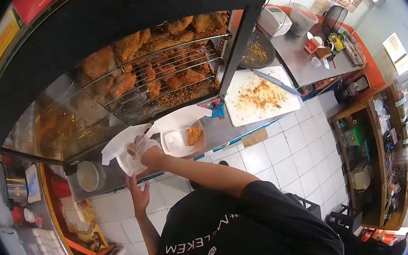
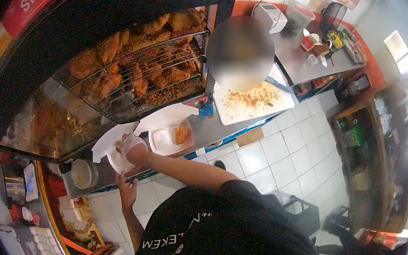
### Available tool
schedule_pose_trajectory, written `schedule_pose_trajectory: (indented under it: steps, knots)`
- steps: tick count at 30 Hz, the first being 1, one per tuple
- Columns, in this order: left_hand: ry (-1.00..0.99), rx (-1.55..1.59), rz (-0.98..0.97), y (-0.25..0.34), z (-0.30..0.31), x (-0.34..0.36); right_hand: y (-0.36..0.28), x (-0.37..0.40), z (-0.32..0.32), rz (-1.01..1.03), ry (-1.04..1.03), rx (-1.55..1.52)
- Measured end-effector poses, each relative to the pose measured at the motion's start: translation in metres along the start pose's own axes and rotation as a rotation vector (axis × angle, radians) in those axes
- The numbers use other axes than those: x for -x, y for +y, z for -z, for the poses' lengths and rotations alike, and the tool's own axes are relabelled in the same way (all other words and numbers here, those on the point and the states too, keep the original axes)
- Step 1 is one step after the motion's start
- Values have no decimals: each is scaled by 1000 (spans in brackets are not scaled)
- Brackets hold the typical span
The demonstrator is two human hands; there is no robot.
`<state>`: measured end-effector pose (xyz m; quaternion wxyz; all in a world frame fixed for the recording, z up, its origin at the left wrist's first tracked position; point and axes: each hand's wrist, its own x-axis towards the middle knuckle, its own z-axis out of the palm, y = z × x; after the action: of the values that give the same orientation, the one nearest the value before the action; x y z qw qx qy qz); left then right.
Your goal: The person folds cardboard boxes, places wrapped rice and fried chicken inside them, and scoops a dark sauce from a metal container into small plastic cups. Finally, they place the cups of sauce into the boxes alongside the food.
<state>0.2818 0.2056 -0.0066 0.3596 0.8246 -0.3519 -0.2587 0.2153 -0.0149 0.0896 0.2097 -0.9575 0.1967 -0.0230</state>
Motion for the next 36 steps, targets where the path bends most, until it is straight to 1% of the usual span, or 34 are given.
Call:
schedule_pose_trajectory:
  steps: [1,4,5,7,8,9,10,11,12,14,15,16,18,19,20,21,23,24,26,28,29,31,32,33,34,35,36]
  knots:
    - [-36,-2,8,-6,-1,-4,-1,-4,-8,29,-12,133]
    - [-27,31,39,-21,-4,-7,6,10,-22,94,-47,141]
    - [-43,153,-16,-38,-7,-9,3,14,-28,7,-102,220]
    - [-38,-6,-34,-42,-7,-8,11,31,-54,51,15,307]
    - [-34,149,51,-4,3,2,16,39,-67,70,76,351]
    - [37,-50,-23,-2,4,4,29,40,-62,175,94,93]
    - [75,-123,-27,20,11,8,39,59,-45,338,134,4]
    - [121,-107,-25,40,14,14,35,68,-2,336,-123,53]
    - [147,-90,-41,60,17,14,35,72,0,159,-63,-274]
    - [95,-63,-206,87,11,10,52,100,10,-248,138,-897]
    - [-30,83,-227,116,9,5,66,104,14,-294,273,-888]
    - [-119,169,-291,145,3,1,75,102,17,-327,407,-875]
    - [-286,323,-409,202,-10,-2,74,94,38,-424,837,-969]
    - [-242,347,-543,228,-21,-5,64,98,72,-517,847,-1011]
    - [-274,437,-507,261,-27,-3,64,104,92,-521,896,-1059]
    - [-223,391,-591,279,-37,-9,65,109,109,-515,944,-1107]
    - [-105,247,-770,313,-55,-22,87,115,111,-457,1043,-1067]
    - [-82,271,-785,331,-63,-20,98,119,112,-428,1091,-1044]
    - [-119,303,-813,354,-77,-24,93,142,136,-422,1143,-1143]
    - [-108,353,-871,369,-92,-28,78,168,166,-418,1180,-1200]
    - [-98,379,-892,374,-101,-32,77,177,159,-363,1227,-957]
    - [-220,538,-836,374,-122,-53,64,185,149,-275,1280,-878]
    - [-267,613,-802,379,-125,-65,54,187,146,-321,1254,-703]
    - [-168,565,-719,387,-133,-76,45,190,142,-359,1224,-531]
    - [-143,659,-618,393,-137,-84,36,199,144,-351,1139,-426]
    - [-39,666,-662,387,-142,-97,28,209,146,-334,1060,-322]
    - [64,675,-709,385,-145,-108,22,227,158,-273,928,-275]
